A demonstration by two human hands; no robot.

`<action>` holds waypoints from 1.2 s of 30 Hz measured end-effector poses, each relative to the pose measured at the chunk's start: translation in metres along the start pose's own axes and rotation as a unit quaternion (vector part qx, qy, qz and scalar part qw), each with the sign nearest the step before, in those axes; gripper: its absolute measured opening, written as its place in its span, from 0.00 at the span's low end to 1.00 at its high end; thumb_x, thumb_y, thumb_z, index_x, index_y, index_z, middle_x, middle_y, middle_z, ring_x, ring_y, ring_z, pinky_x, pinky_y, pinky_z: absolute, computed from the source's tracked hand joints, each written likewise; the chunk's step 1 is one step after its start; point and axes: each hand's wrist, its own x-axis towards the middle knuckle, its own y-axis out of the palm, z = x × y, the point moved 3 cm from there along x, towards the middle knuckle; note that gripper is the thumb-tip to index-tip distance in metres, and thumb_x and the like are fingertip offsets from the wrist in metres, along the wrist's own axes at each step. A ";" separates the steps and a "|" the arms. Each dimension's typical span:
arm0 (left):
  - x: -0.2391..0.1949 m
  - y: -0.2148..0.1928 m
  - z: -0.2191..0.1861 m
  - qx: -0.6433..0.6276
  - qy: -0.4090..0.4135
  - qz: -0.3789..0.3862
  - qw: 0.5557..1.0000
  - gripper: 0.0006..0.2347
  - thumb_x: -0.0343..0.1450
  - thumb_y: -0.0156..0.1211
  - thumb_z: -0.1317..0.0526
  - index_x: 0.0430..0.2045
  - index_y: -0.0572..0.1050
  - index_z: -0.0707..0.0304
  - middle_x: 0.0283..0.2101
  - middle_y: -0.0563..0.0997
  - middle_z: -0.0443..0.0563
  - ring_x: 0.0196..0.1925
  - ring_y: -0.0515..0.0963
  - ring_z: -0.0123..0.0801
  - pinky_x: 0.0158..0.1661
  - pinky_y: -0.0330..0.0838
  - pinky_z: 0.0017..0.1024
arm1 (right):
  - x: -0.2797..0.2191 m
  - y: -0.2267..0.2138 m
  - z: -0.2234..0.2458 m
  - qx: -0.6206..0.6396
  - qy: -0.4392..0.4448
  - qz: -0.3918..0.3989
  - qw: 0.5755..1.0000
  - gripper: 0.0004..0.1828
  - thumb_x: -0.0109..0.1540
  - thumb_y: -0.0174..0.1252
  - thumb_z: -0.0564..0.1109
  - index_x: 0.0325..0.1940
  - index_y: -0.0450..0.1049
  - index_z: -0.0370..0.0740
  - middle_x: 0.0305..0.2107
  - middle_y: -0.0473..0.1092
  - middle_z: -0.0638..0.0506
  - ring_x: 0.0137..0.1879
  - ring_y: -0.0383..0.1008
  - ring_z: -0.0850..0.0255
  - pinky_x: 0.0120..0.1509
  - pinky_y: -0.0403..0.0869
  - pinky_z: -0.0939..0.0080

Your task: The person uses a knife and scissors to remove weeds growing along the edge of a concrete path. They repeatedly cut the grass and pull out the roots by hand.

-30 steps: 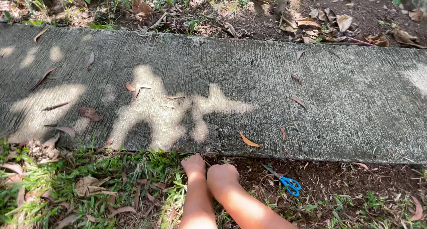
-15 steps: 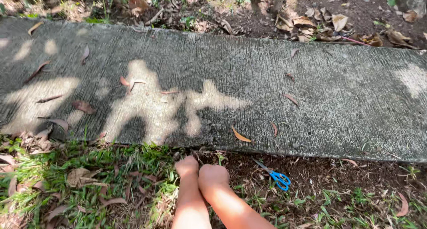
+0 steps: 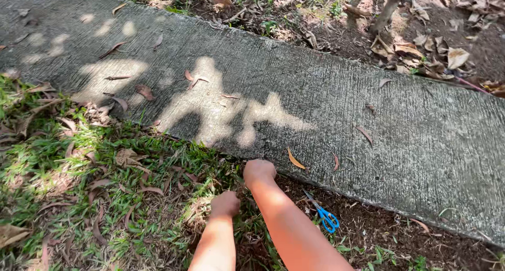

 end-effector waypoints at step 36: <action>0.163 0.009 -0.024 0.211 0.226 -0.136 0.941 0.20 0.78 0.40 0.56 0.63 0.66 0.66 0.63 0.65 0.64 0.60 0.73 0.50 0.54 0.69 0.44 | -0.083 0.201 0.039 0.774 0.254 -0.026 0.579 0.29 0.70 0.46 0.49 0.76 0.61 0.68 0.17 0.68 0.50 0.14 0.59 0.65 0.16 0.55 0.64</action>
